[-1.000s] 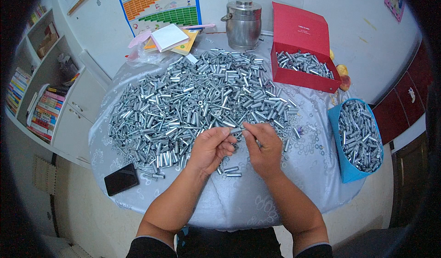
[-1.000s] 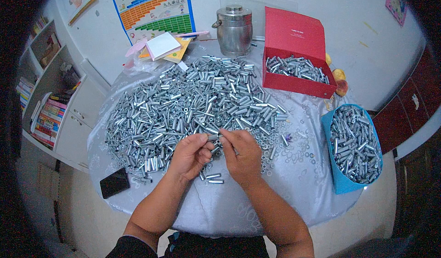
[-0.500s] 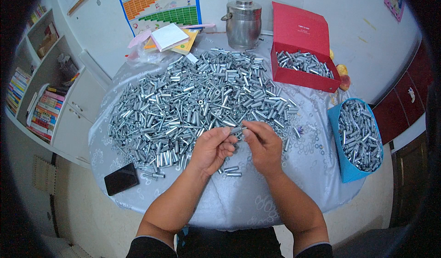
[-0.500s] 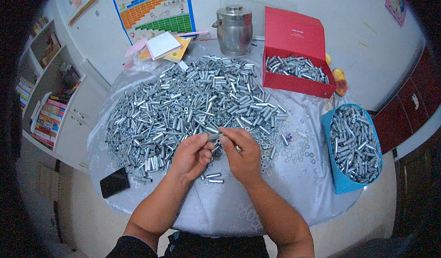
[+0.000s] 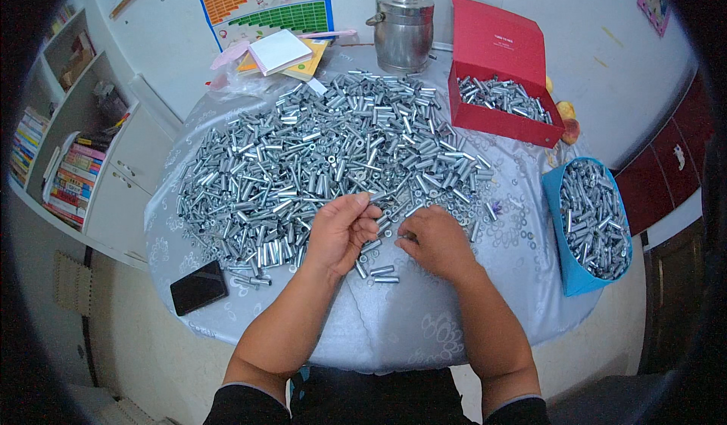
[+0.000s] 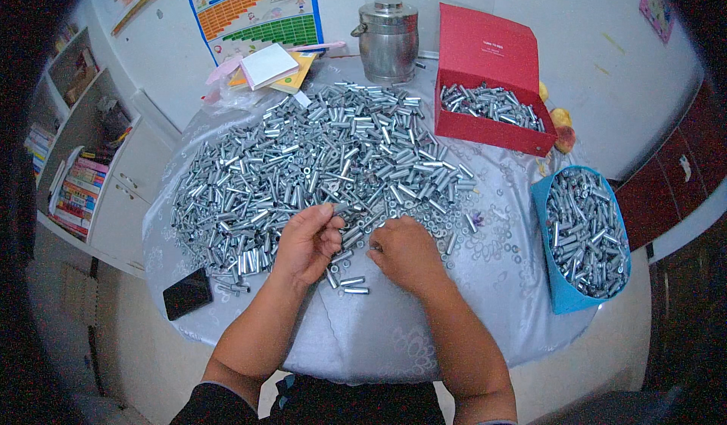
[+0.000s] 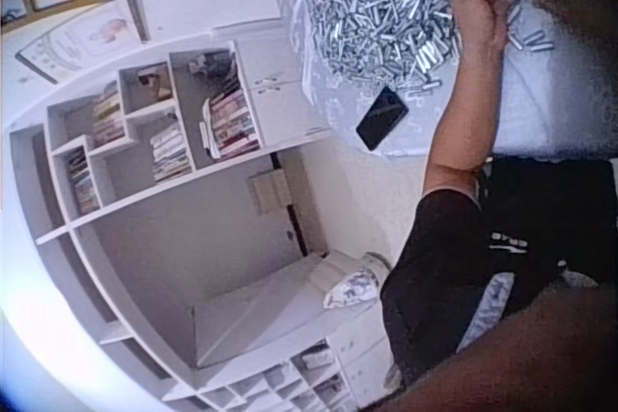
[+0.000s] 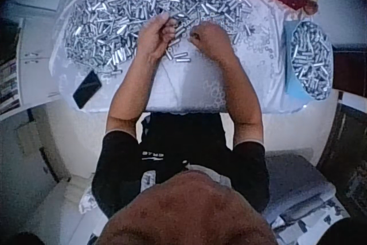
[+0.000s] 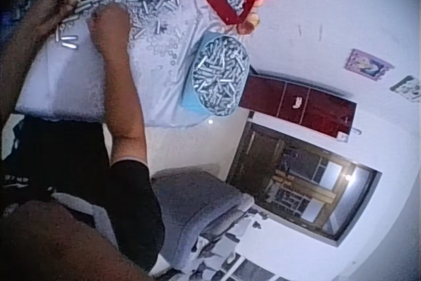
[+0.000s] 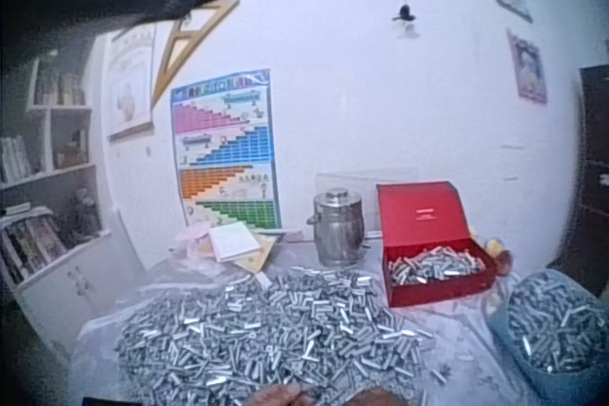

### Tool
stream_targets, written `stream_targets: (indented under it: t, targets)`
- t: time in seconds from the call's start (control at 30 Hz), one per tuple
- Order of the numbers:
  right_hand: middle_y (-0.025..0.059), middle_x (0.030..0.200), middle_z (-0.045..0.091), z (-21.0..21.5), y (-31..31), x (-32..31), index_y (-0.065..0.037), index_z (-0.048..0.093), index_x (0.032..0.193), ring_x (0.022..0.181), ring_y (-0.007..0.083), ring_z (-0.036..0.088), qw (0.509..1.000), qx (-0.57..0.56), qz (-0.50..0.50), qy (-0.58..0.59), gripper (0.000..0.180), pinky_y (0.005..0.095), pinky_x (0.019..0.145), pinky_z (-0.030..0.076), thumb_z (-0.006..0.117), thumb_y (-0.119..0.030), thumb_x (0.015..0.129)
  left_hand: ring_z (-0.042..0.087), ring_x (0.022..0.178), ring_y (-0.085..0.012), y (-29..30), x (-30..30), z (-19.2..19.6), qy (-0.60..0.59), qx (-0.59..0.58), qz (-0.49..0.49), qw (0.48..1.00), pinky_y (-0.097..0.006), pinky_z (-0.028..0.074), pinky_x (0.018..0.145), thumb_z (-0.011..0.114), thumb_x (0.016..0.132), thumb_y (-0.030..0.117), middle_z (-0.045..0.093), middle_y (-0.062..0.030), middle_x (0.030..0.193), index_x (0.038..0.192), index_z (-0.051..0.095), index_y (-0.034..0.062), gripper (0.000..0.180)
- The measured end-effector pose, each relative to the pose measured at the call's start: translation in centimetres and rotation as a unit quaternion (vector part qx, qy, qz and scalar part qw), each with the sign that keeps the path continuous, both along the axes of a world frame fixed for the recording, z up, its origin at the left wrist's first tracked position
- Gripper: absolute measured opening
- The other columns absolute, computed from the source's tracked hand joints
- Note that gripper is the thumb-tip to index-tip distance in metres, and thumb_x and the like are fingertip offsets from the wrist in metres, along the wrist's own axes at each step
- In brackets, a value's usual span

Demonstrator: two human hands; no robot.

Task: The person repeatedly picks small metal sleeves and washers from a large pile on a table, inserts the washers into the sleeves, and places the assembled units into a blue container. The person handles the components one at a time throughout the clip.

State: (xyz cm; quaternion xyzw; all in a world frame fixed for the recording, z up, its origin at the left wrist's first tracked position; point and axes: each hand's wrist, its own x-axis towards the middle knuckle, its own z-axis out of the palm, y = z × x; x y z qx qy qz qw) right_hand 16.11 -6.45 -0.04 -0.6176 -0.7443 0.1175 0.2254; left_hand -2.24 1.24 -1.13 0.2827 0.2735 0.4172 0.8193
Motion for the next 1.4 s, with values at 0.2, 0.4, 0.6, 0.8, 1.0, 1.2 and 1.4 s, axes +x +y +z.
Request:
stream_targets:
  t: [0.2,0.4,0.6,0.8,1.0,1.2,1.4]
  targets:
    - [0.0117,0.085,0.064,-0.4,0.0,-0.2,-0.006,0.066,0.082,0.086,0.0317,0.058,1.000,-0.026,-0.008,-0.011,0.012,0.0419,0.077,0.046,0.069,-0.016,0.077,0.066,0.060,-0.0153,-0.1,0.2,0.0,0.030,0.015,0.003,0.999,-0.025,0.056,0.052,0.062,0.092,0.016,0.069,-0.0119,0.081,0.097,0.062,-0.0008,0.018]
    - [0.0101,0.082,0.064,-0.9,0.0,-0.4,-0.004,0.066,0.086,0.080,0.0276,0.060,0.998,0.021,-0.054,-0.003,0.010,0.0394,0.073,0.048,0.064,-0.013,0.082,0.064,0.057,-0.0142,-0.4,0.5,0.5,0.057,0.020,0.014,0.998,-0.026,0.054,0.051,0.060,0.093,0.016,0.068,-0.0099,0.078,0.094,0.063,0.0008,0.015]
    - [0.0037,0.083,0.065,0.6,0.6,-0.4,-0.001,0.066,0.097,0.067,0.0107,0.058,0.807,-0.025,-0.152,0.571,0.016,0.0252,0.063,0.049,0.059,-0.015,0.093,0.066,0.060,-0.0156,-0.2,0.2,0.0,0.053,0.040,-0.028,0.997,-0.025,0.055,0.052,0.061,0.092,0.016,0.069,-0.0127,0.082,0.095,0.063,-0.0017,0.018]
    - [0.0047,0.081,0.065,0.1,0.6,-0.5,0.000,0.064,0.097,0.067,0.0109,0.058,0.754,-0.046,-0.111,0.646,0.018,0.0250,0.062,0.049,0.060,-0.016,0.093,0.066,0.060,-0.0149,-0.7,0.4,0.3,0.055,0.047,-0.048,0.996,-0.024,0.055,0.053,0.060,0.093,0.017,0.069,-0.0124,0.081,0.094,0.064,-0.0016,0.019]
    - [0.0059,0.080,0.064,0.6,0.5,-0.7,0.000,0.064,0.097,0.065,0.0122,0.057,0.749,-0.074,-0.116,0.649,0.016,0.0252,0.060,0.048,0.060,-0.015,0.093,0.066,0.060,-0.0148,-0.7,0.3,0.1,0.043,0.047,-0.050,0.997,-0.024,0.054,0.053,0.060,0.093,0.017,0.069,-0.0122,0.081,0.095,0.064,-0.0018,0.019]
    - [0.0052,0.080,0.065,0.6,0.5,-1.1,0.000,0.064,0.095,0.065,0.0113,0.058,0.747,-0.027,-0.120,0.653,0.015,0.0247,0.060,0.049,0.061,-0.014,0.092,0.066,0.059,-0.0152,-0.6,0.3,-0.2,0.040,0.051,-0.059,0.996,-0.024,0.055,0.053,0.060,0.093,0.017,0.069,-0.0120,0.080,0.096,0.063,-0.0020,0.019]
    - [0.0053,0.079,0.065,0.9,0.2,-1.6,0.001,0.065,0.095,0.065,0.0099,0.058,0.789,0.013,-0.125,0.601,0.012,0.0242,0.060,0.049,0.063,-0.010,0.089,0.064,0.054,-0.0143,-0.9,0.7,0.4,0.054,0.035,-0.045,0.997,-0.023,0.052,0.049,0.060,0.093,0.018,0.068,-0.0105,0.077,0.092,0.064,0.0005,0.018]
